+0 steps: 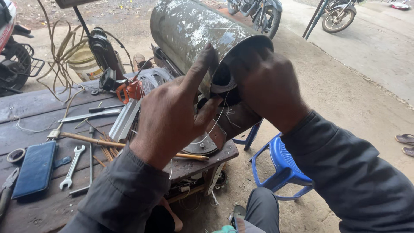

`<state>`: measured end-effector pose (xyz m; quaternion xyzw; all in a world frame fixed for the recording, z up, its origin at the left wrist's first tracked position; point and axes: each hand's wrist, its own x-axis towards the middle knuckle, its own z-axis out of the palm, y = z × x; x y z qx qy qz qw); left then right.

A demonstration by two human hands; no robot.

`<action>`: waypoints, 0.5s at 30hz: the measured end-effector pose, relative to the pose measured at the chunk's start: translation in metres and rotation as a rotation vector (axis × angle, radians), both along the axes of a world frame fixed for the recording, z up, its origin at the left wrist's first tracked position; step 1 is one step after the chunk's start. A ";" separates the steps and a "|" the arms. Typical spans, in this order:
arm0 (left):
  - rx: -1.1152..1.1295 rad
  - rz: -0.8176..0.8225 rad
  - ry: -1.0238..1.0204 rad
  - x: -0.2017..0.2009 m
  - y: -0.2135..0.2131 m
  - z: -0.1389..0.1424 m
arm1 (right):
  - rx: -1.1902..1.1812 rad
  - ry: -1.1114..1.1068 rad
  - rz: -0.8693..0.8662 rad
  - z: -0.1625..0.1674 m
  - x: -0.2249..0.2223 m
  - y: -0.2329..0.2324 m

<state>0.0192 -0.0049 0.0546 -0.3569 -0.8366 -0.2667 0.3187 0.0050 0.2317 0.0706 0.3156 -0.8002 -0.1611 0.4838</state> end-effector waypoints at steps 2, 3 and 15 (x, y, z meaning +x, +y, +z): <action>0.007 -0.034 -0.001 -0.002 -0.002 0.001 | -0.012 -0.061 -0.075 -0.002 -0.002 -0.003; 0.015 -0.049 0.017 -0.002 -0.002 0.001 | 0.020 -0.070 -0.109 -0.004 -0.006 -0.005; 0.467 0.249 -0.431 -0.053 -0.162 -0.059 | -0.140 -0.275 0.039 -0.019 0.115 0.024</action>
